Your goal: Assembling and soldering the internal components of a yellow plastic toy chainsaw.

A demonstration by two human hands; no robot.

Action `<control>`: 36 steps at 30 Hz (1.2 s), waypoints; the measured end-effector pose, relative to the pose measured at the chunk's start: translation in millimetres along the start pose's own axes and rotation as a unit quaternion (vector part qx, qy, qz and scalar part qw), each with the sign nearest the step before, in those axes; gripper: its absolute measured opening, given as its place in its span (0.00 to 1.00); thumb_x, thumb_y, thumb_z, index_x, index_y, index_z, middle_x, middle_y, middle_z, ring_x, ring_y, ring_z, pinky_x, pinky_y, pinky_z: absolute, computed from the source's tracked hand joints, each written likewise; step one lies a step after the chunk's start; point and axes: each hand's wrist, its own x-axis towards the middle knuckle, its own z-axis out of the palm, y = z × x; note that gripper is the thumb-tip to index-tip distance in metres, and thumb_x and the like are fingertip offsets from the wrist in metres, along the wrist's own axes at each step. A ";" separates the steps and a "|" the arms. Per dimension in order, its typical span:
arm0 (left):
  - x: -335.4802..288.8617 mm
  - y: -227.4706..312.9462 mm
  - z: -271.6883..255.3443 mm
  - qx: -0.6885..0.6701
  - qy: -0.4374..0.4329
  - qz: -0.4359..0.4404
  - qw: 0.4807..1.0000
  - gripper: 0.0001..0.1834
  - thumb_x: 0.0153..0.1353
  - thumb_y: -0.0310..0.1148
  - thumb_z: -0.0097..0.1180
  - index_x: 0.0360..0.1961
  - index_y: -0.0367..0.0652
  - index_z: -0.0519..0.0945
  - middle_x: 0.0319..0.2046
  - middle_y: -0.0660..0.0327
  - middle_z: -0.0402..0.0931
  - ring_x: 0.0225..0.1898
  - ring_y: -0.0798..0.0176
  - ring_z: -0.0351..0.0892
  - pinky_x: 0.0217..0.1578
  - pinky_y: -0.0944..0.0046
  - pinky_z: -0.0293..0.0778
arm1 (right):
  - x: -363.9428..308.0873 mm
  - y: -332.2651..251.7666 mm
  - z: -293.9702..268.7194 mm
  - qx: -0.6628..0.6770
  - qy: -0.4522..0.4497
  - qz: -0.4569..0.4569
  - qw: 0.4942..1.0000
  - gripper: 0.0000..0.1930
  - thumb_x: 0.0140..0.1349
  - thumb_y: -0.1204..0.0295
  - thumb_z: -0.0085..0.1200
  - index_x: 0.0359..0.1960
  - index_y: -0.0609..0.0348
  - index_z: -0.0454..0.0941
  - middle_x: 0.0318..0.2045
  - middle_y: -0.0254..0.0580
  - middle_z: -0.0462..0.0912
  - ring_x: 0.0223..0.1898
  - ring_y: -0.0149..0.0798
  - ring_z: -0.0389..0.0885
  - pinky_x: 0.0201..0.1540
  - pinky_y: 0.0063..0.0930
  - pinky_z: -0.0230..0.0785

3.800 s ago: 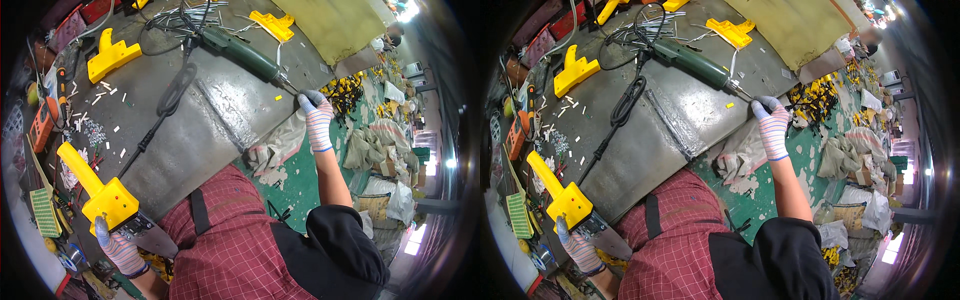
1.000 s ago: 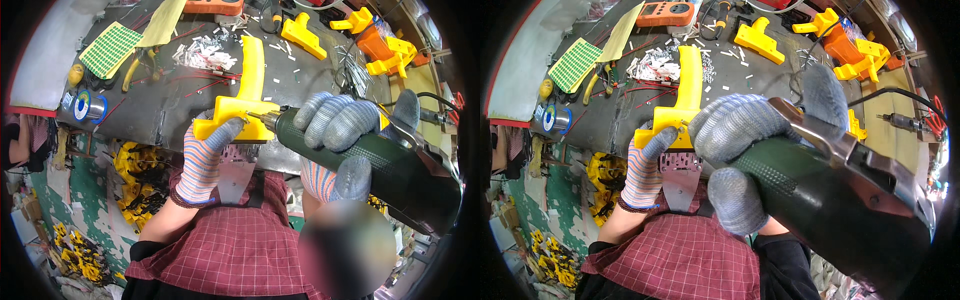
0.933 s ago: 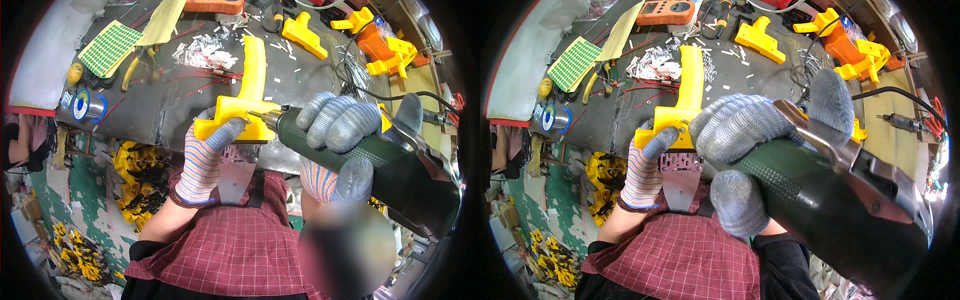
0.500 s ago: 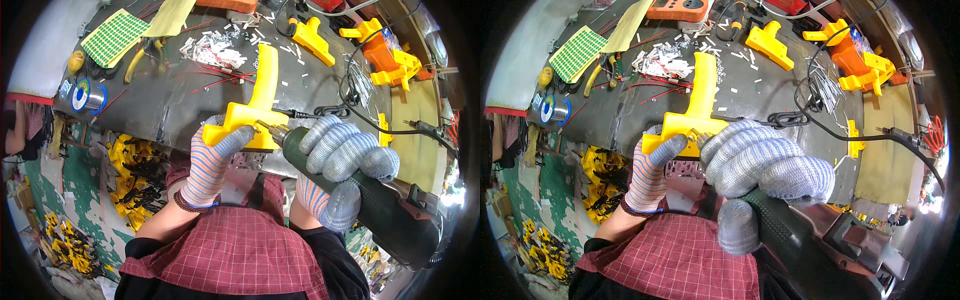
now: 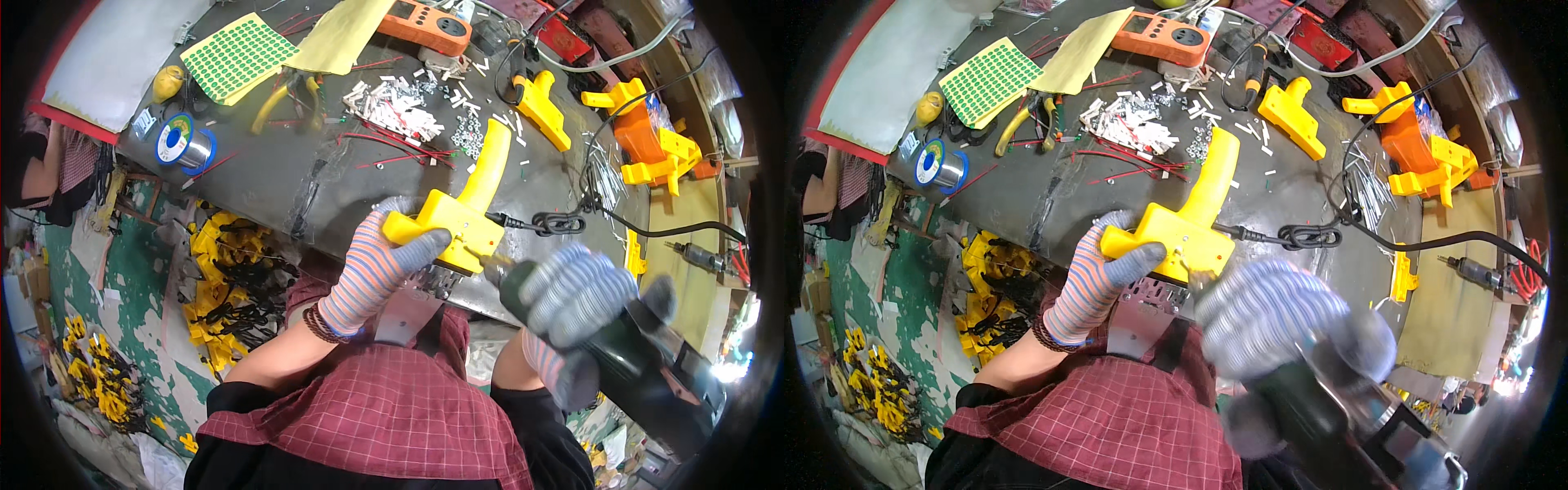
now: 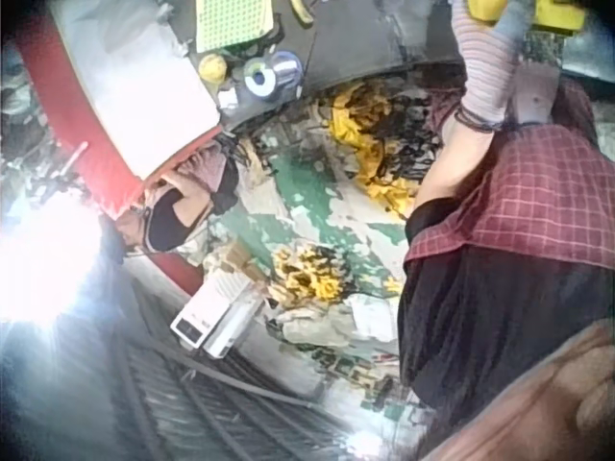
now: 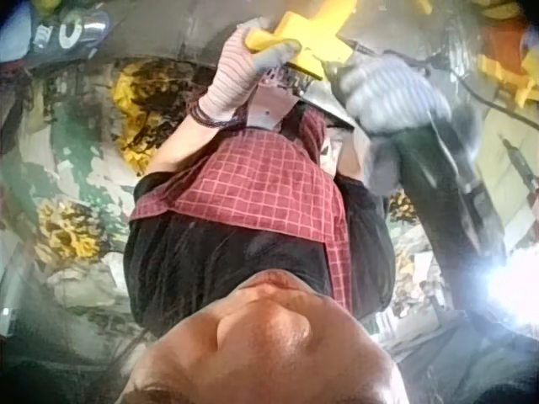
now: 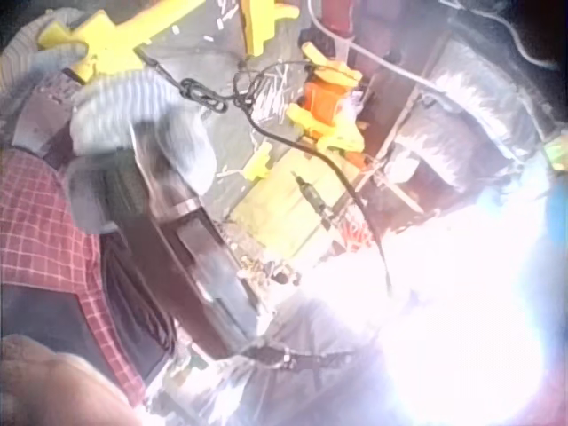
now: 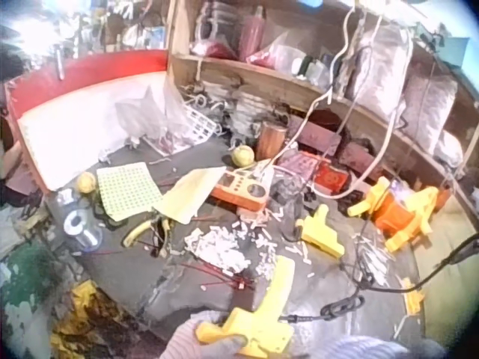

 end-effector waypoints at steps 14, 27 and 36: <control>135.4 92.4 -5.4 0.752 -0.059 0.373 0.540 0.10 0.58 0.37 0.59 0.40 0.49 0.83 0.39 0.54 0.78 0.45 0.49 0.77 0.46 0.52 0.73 | -25.0 -12.7 -44.1 0.035 0.156 0.094 0.983 0.35 0.61 0.66 0.55 0.68 0.67 0.57 0.27 0.33 0.69 0.23 0.30 0.67 0.34 0.30 0.62; 195.5 90.3 9.2 0.860 -0.108 0.360 0.345 0.10 0.54 0.34 0.60 0.39 0.47 0.82 0.40 0.56 0.78 0.46 0.51 0.77 0.47 0.51 0.72 | -38.2 -21.5 -53.6 -0.012 0.204 0.133 0.970 0.43 0.57 0.64 0.63 0.70 0.63 0.53 0.23 0.34 0.76 0.22 0.34 0.76 0.29 0.32 0.71; 19.6 54.8 9.8 0.030 -0.164 -0.036 0.985 0.06 0.66 0.28 0.54 0.41 0.37 0.77 0.33 0.57 0.81 0.30 0.67 0.79 0.32 0.67 0.77 | -3.3 -10.1 -19.1 0.059 0.242 0.035 0.968 0.21 0.53 0.64 0.62 0.44 0.60 0.70 0.17 0.25 0.67 0.19 0.24 0.67 0.30 0.22 0.62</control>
